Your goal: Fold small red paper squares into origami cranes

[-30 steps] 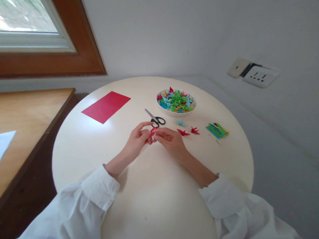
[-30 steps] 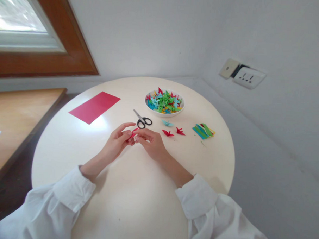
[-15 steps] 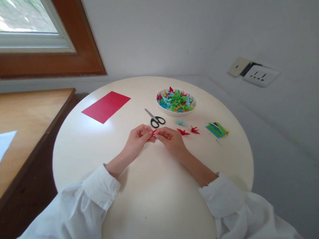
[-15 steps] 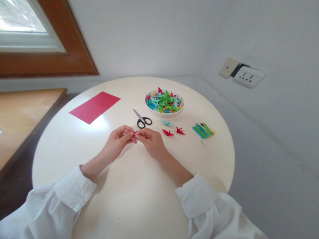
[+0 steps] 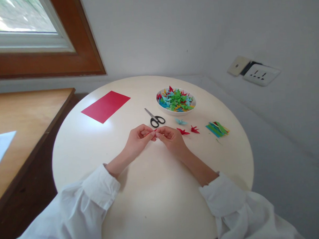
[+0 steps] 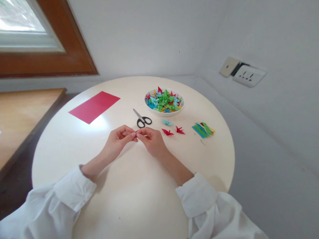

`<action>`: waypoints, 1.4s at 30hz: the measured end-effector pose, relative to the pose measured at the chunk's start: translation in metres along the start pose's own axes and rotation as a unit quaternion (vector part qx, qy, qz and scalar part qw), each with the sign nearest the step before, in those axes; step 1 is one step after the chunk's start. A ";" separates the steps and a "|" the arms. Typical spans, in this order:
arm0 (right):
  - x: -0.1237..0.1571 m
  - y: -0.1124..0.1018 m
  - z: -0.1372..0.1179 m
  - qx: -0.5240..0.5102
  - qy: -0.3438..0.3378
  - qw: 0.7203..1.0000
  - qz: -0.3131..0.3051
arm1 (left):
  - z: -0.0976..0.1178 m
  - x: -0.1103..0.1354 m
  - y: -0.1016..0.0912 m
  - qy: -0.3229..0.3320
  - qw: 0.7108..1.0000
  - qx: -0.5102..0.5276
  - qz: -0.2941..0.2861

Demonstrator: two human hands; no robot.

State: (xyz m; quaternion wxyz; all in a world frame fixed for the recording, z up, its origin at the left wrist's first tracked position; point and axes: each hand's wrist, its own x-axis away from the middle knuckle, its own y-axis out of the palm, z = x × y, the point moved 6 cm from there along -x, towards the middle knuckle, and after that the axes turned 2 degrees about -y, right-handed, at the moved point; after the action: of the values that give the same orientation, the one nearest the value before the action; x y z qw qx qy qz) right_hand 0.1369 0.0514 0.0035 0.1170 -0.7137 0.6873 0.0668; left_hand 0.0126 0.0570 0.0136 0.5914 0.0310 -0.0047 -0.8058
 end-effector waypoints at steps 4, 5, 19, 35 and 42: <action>0.000 0.002 -0.002 -0.005 -0.007 1.000 -0.025 | -0.003 0.000 0.000 0.006 1.000 -0.015 -0.008; 0.000 0.003 -0.003 -0.005 -0.009 0.999 -0.030 | -0.004 0.000 -0.001 0.008 1.000 -0.015 -0.008; 0.001 0.002 -0.004 -0.014 0.000 1.000 -0.013 | 0.003 0.000 0.000 0.029 0.999 -0.027 0.001; 0.003 0.002 -0.002 -0.025 0.004 0.999 0.022 | 0.000 0.003 0.000 0.042 0.996 -0.066 0.034; 0.003 0.001 -0.004 -0.054 0.001 0.998 0.042 | 0.001 0.004 0.001 0.048 0.997 -0.055 0.032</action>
State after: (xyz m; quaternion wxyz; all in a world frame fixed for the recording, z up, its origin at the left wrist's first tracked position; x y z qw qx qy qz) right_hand 0.1355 0.0478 0.0064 0.0740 -0.6895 0.7123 0.1080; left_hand 0.0126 0.0531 0.0144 0.6172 0.0371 0.0675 -0.7830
